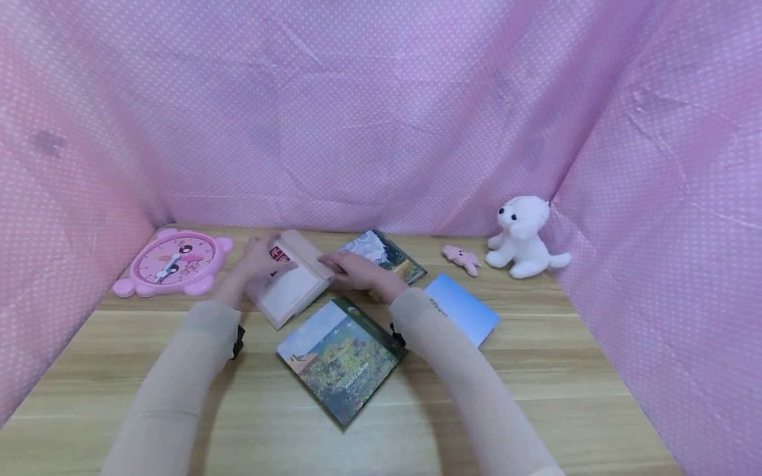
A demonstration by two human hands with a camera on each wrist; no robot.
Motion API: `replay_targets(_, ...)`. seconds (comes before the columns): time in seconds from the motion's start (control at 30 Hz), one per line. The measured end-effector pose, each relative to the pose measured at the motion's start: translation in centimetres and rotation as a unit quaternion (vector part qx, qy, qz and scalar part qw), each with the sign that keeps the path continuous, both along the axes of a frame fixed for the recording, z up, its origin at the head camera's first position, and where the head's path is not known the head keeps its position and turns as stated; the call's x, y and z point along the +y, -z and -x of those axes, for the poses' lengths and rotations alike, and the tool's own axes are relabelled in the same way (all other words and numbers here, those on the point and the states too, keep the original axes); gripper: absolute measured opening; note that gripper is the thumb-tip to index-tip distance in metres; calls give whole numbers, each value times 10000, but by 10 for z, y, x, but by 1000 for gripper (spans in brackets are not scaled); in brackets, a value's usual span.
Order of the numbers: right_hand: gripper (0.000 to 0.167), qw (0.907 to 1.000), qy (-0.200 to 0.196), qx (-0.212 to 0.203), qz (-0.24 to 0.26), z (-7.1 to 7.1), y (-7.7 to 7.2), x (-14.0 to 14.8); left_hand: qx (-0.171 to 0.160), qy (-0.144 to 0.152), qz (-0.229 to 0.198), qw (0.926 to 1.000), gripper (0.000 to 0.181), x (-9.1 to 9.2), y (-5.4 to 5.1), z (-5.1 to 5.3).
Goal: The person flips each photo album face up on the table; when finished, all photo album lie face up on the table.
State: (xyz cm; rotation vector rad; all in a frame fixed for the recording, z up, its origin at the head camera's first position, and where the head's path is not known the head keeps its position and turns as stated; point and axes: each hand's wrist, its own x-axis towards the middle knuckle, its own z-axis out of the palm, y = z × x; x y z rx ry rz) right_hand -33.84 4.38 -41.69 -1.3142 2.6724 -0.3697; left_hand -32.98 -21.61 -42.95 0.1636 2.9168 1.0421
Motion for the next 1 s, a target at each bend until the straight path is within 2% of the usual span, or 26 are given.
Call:
replay_targets(0.13,46,9999,56,2,147,-1,-6,1,188,139,-291,9993,95,-2,-7,-2)
replay_targets(0.4,48,9980,263,-310,493,-5,-18,3,383,156,-730,9965,100,-7,-12,-4)
replay_targets(0.57,49,9977,311,-276,541,-5,-25,3,403,63,-866,9954,105,-7,-15,-4)
replay_targets(0.83,48,9951,241,-86,958,-5,-33,3,571,2,-956,9938,105,-9,-18,-1)
replay_targets(1.0,48,9936,142,-154,1107,-7,-38,3,657,-123,-998,9928,109,-8,-18,-1)
